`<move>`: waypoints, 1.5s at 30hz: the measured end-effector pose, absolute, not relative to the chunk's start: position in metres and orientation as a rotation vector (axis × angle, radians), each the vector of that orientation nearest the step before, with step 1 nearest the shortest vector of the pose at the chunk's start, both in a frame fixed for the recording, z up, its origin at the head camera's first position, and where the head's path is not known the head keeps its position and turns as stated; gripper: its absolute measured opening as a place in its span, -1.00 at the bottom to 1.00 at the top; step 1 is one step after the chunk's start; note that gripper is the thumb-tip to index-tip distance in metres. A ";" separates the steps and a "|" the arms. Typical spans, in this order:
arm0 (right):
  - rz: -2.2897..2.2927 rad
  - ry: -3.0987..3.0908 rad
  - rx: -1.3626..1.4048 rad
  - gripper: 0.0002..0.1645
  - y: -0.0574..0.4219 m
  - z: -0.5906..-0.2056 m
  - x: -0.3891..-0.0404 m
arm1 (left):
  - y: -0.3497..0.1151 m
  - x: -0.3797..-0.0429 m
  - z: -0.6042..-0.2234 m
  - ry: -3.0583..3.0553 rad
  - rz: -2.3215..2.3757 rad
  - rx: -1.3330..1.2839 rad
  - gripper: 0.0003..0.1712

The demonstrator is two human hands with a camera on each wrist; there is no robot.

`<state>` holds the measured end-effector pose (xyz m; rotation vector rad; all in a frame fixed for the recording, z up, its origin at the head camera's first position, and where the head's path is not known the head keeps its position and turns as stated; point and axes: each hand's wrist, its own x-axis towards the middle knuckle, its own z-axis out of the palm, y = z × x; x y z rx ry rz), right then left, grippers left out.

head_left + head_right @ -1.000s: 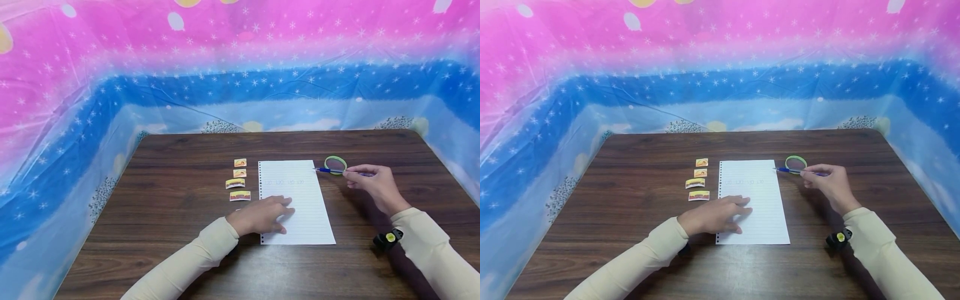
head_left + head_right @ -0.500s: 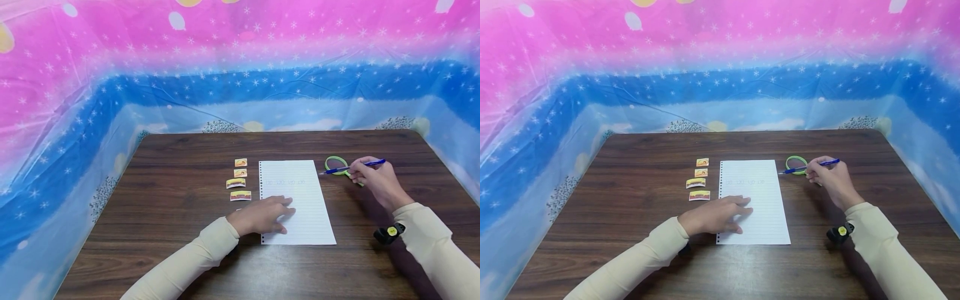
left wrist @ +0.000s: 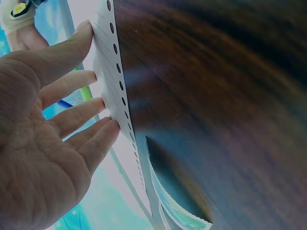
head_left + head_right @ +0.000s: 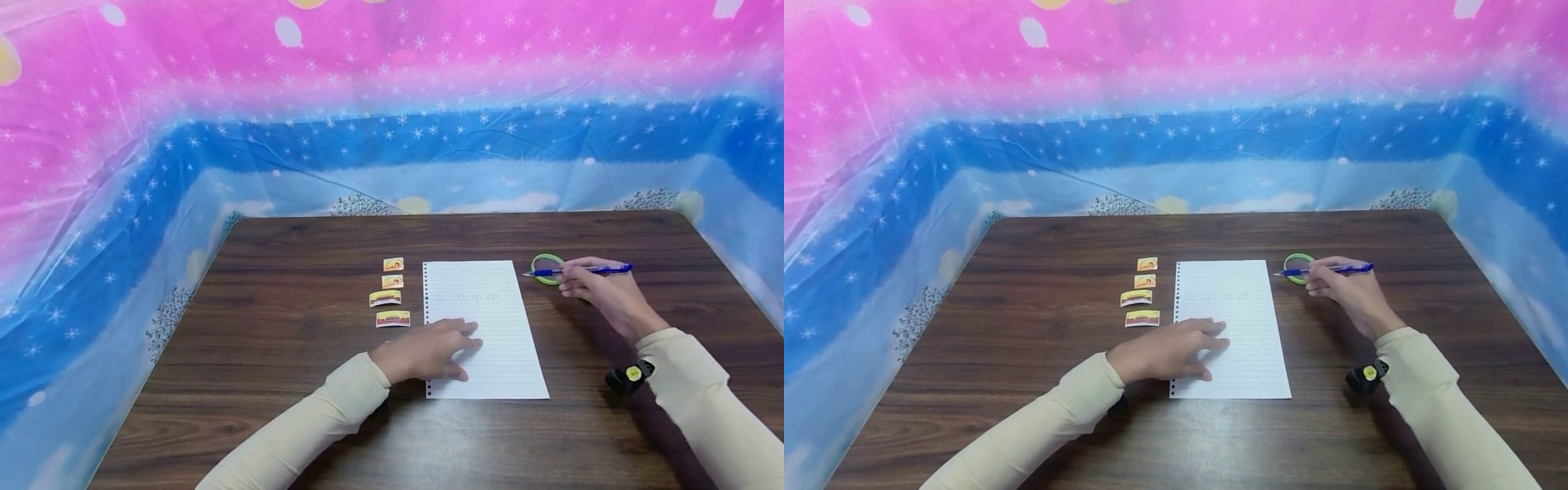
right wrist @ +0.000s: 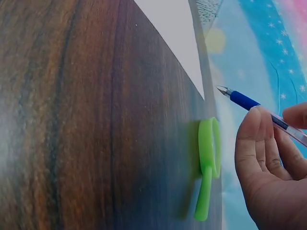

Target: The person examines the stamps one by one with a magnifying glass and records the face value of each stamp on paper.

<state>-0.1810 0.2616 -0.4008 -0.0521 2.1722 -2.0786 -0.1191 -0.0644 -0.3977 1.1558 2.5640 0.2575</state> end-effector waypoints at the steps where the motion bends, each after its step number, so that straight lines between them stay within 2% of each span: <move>1: -2.065 2.179 -0.064 -0.66 0.260 -0.401 -0.181 | -0.064 -0.119 -0.398 2.563 0.258 1.153 -0.30; 6: -2.019 2.214 -0.078 -0.71 0.254 -0.404 -0.184 | -0.065 -0.120 -0.398 2.559 0.266 1.149 -0.30; 11: -2.093 2.100 -0.131 -0.62 0.249 -0.408 -0.186 | -0.066 -0.120 -0.399 2.555 0.273 1.156 -0.31; 18: -1.982 2.222 -0.166 -0.75 0.242 -0.416 -0.187 | -0.066 -0.120 -0.398 2.553 0.260 1.169 -0.31; 25: -1.958 2.191 -0.173 -0.63 0.234 -0.422 -0.187 | -0.066 -0.120 -0.398 2.553 0.272 1.168 -0.31; 33: -1.912 2.234 -0.196 -0.70 0.230 -0.426 -0.187 | -0.066 -0.121 -0.399 2.556 0.265 1.168 -0.30; 45: -1.861 2.273 -0.163 -0.54 0.227 -0.428 -0.187 | -0.065 -0.121 -0.399 2.561 0.263 1.175 -0.31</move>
